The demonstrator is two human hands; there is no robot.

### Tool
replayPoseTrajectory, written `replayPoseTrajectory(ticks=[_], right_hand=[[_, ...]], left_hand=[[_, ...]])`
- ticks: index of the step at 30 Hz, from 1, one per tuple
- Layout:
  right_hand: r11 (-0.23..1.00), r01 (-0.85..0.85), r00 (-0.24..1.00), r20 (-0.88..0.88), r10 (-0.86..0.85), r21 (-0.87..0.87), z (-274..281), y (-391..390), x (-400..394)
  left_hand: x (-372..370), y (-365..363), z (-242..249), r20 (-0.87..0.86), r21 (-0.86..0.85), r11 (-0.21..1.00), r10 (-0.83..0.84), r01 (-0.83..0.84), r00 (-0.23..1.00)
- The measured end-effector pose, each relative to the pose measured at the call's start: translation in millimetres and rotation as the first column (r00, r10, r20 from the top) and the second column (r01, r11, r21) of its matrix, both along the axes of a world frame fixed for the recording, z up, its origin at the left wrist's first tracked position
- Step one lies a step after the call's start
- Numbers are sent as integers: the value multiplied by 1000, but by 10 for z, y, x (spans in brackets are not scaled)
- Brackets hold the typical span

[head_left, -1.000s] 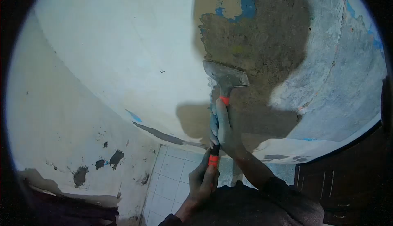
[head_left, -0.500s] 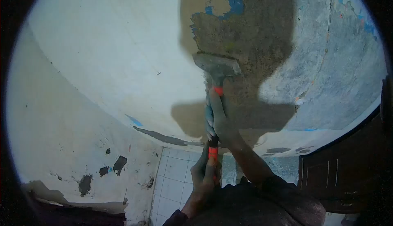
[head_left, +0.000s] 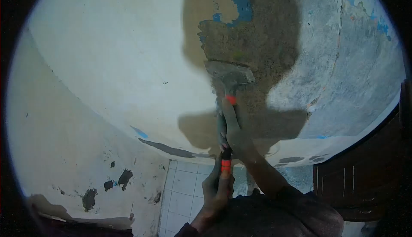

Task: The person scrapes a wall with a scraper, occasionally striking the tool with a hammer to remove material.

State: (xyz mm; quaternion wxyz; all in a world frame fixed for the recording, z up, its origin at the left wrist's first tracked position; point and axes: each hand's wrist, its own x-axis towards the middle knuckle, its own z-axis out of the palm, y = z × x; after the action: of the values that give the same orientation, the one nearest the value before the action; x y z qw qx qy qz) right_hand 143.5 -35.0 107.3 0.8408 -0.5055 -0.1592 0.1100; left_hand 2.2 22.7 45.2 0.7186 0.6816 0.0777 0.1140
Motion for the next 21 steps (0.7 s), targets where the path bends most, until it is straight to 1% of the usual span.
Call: replayPoseTrajectory(ticks=[2, 4, 6, 8, 9, 10, 12, 14, 15, 16, 17, 18, 19, 21], right_hand=[[1000, 0, 1000, 19, 0, 25, 106, -6, 23], [1000, -10, 999, 40, 10, 12, 269, -32, 41], [999, -22, 999, 27, 21, 25, 150, -78, -9], [999, -35, 999, 26, 34, 39, 98, -88, 16], [998, -45, 999, 15, 44, 40, 94, -90, 34], [998, -57, 998, -8, 58, 38, 78, -97, 31], [999, -31, 999, -18, 31, 23, 49, -81, 48], [999, 10, 1000, 22, -9, -38, -34, -98, 58], [998, -57, 998, 19, 58, -27, -54, -137, 57], [998, -60, 998, 24, 61, -29, -21, -127, 72], [999, -29, 999, 11, 30, -46, 28, -104, 87], [998, 2, 1000, -7, -2, -58, 60, -86, 88], [999, -2, 1000, -8, 1, -54, 74, -85, 82], [994, -98, 995, -1, 98, 48, 92, -82, 66]], left_hand=[[57, 11, -2, 28, 18, 1000, 8, -8, 1000], [129, 48, 58, 96, 36, 999, -24, 20, 995], [41, -15, 40, 98, 65, 997, -45, 39, 994], [-16, -95, -21, 5, 12, 1000, -18, 18, 1000], [9, -123, 42, -13, -24, 999, -21, 20, 1000], [2, -151, 69, -15, -28, 999, -19, 19, 1000], [-28, -138, 108, -12, -86, 996, -24, 23, 1000], [-37, -152, 88, -31, -85, 996, -41, 39, 999], [-28, -174, 52, -12, -64, 998, -19, 18, 1000], [5, -182, 29, 16, -42, 999, 4, -3, 1000], [44, -166, 19, 21, -44, 999, 9, -9, 1000], [72, -122, 19, 32, -2, 1000, 19, -19, 999], [80, -90, 11, 42, 41, 999, 28, -29, 999], [74, -65, -40, 51, 45, 998, 36, -39, 998]])
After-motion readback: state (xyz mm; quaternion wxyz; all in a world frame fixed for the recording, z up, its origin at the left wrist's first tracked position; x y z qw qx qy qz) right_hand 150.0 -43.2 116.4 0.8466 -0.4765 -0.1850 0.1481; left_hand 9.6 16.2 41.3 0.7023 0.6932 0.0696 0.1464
